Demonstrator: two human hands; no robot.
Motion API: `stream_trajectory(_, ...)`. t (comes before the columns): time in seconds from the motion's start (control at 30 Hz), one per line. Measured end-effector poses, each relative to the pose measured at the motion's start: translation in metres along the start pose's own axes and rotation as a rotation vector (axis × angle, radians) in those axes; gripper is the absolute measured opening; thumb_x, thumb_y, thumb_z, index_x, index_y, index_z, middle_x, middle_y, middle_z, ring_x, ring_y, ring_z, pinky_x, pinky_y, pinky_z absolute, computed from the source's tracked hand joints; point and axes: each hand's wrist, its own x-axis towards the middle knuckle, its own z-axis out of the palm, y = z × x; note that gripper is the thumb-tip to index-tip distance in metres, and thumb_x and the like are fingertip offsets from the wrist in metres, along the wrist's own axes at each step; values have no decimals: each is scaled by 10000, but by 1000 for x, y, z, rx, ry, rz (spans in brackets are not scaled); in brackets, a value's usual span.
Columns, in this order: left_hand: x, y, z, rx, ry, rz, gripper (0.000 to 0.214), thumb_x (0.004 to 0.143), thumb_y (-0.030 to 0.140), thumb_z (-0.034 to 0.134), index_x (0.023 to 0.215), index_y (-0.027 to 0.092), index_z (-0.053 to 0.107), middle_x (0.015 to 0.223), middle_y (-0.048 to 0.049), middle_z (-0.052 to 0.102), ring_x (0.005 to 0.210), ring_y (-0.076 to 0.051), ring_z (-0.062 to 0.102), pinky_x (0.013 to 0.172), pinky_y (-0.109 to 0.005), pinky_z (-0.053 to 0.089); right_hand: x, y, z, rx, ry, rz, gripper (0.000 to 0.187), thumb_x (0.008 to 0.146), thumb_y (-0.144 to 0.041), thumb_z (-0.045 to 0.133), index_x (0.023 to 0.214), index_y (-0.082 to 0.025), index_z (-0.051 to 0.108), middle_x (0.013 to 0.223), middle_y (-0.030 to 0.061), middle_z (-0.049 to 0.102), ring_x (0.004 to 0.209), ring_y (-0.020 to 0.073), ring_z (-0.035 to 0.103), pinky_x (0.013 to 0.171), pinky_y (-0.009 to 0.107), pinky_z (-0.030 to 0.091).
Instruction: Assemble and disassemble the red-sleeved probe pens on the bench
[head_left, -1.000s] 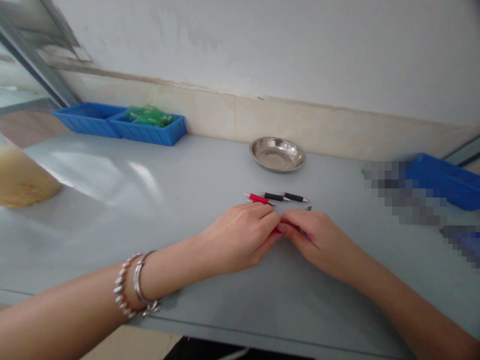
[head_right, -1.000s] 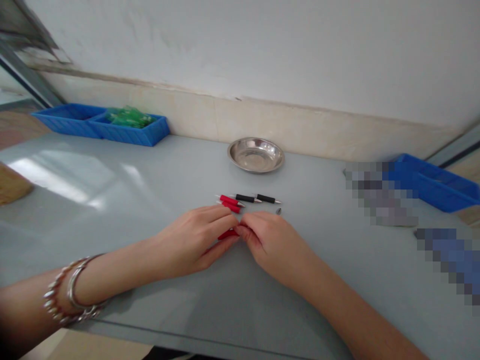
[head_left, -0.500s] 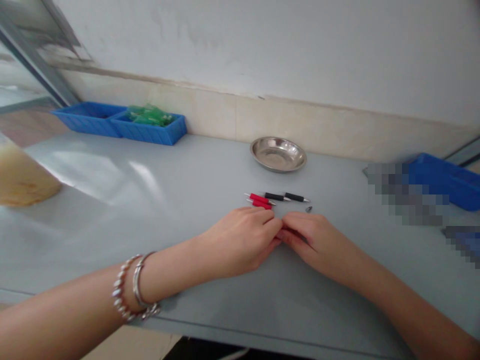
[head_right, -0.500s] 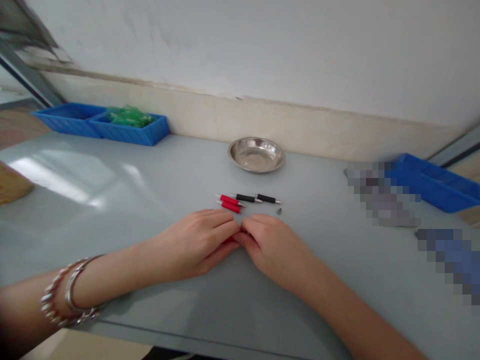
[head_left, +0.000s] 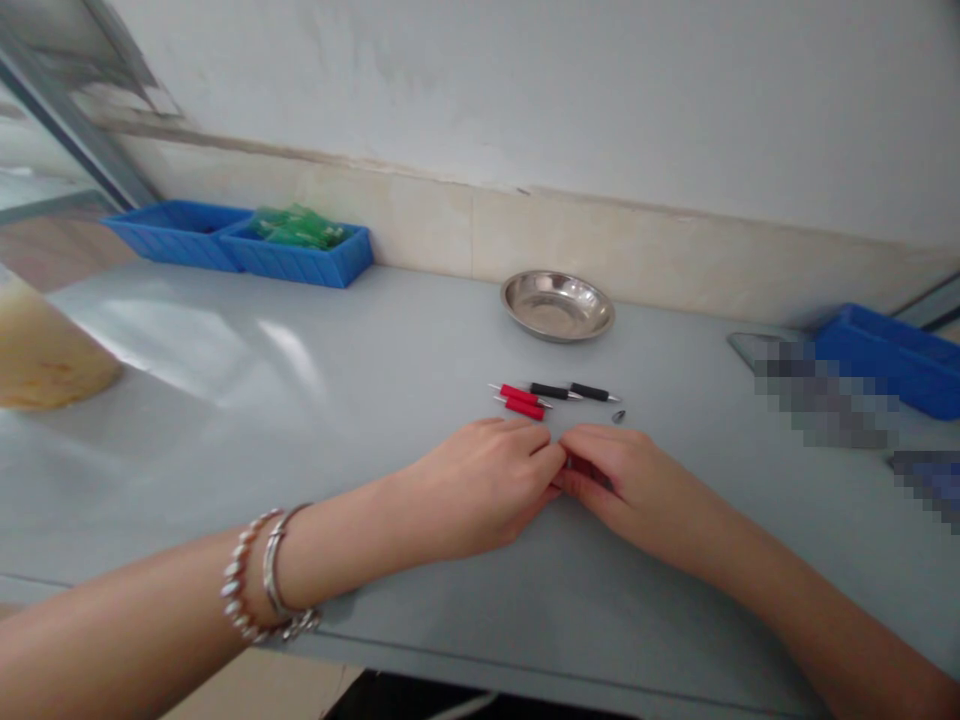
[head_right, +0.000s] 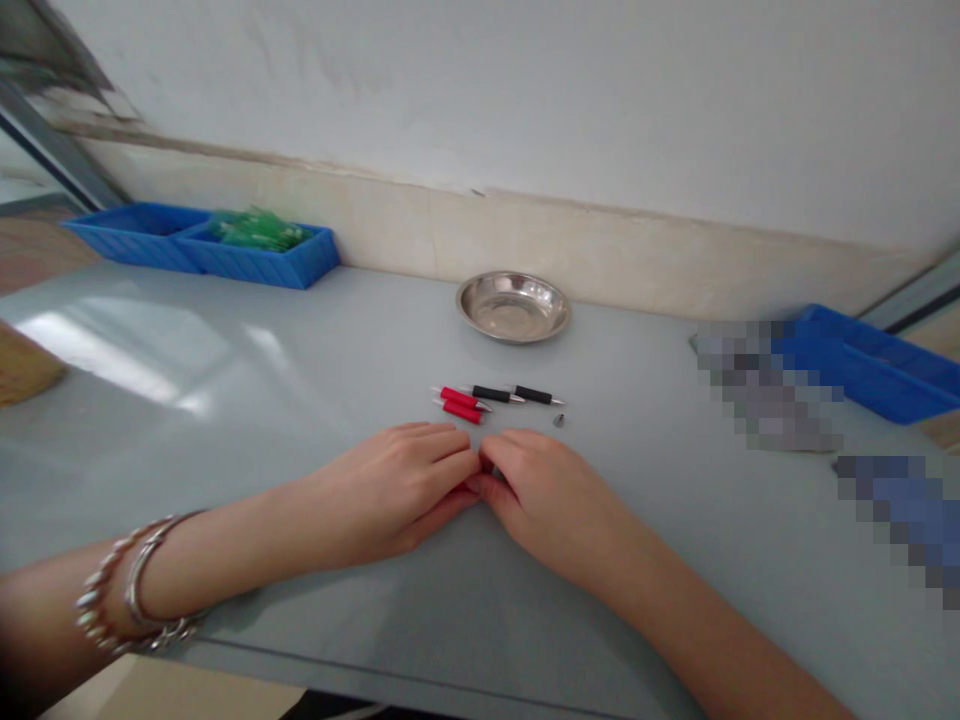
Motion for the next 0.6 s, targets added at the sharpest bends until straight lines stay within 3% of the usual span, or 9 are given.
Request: stream_trajectory(0.6,-1,0,1,14,-1,13,103,830,178,443,823,118,526,813,-60,557,726,-164,534,663,-283,463,0,-2,-1,49,-38,60,141,832,-181,464,692,-167,468,699,2,520,637,122,458,595,263,333)
